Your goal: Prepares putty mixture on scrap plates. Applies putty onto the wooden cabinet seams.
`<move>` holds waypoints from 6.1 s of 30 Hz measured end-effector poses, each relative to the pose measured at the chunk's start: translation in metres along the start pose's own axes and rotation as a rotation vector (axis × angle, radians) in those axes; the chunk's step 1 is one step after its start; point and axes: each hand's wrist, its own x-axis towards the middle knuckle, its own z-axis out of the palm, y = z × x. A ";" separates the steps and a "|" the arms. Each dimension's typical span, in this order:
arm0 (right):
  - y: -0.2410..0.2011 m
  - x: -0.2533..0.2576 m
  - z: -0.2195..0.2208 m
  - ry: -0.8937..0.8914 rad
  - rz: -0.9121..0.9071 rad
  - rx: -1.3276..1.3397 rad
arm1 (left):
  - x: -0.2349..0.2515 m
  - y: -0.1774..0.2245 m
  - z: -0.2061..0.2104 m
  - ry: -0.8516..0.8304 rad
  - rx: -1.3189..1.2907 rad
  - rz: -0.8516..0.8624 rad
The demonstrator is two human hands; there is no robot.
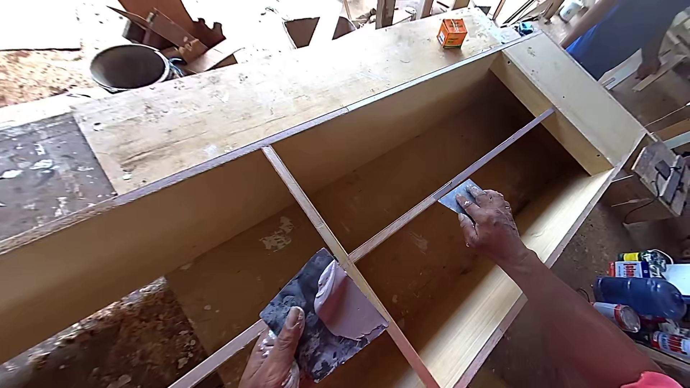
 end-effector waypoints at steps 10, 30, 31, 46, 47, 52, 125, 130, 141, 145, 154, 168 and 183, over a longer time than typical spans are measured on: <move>0.001 0.018 0.016 -0.049 0.016 -0.016 | -0.006 -0.004 -0.010 0.010 0.018 -0.012; -0.053 -0.008 0.024 -0.065 0.008 0.009 | -0.022 0.003 -0.021 0.004 -0.020 0.012; -0.053 -0.012 0.021 -0.077 0.011 0.005 | -0.023 0.003 -0.022 0.006 -0.018 0.013; -0.087 -0.023 0.024 -0.079 0.017 0.004 | -0.030 0.005 -0.026 0.020 -0.057 -0.001; -0.085 -0.029 0.020 -0.099 0.021 -0.003 | -0.031 0.006 -0.028 0.013 -0.063 0.003; -0.096 -0.045 0.014 0.068 0.000 0.055 | -0.030 0.010 -0.036 0.038 -0.053 0.021; -0.151 -0.061 0.008 -0.213 0.033 0.036 | -0.058 0.013 -0.050 0.015 -0.089 0.021; -0.087 -0.098 -0.042 -0.210 0.209 0.896 | -0.055 0.017 -0.038 0.026 -0.030 0.019; -0.083 -0.131 -0.108 -0.042 -0.327 1.339 | -0.044 0.022 0.015 -0.146 -0.013 -0.085; -0.102 -0.123 -0.126 0.117 -0.517 0.441 | -0.042 0.017 0.022 -0.146 0.005 -0.075; -0.122 -0.072 -0.126 0.169 -0.813 0.000 | -0.035 0.012 0.055 -0.087 0.022 -0.057; -0.087 -0.032 -0.040 0.017 -0.660 0.200 | -0.029 0.016 -0.009 0.399 0.093 0.123; -0.142 -0.050 0.052 0.138 -0.414 0.059 | -0.059 -0.010 -0.043 0.290 -0.072 -0.001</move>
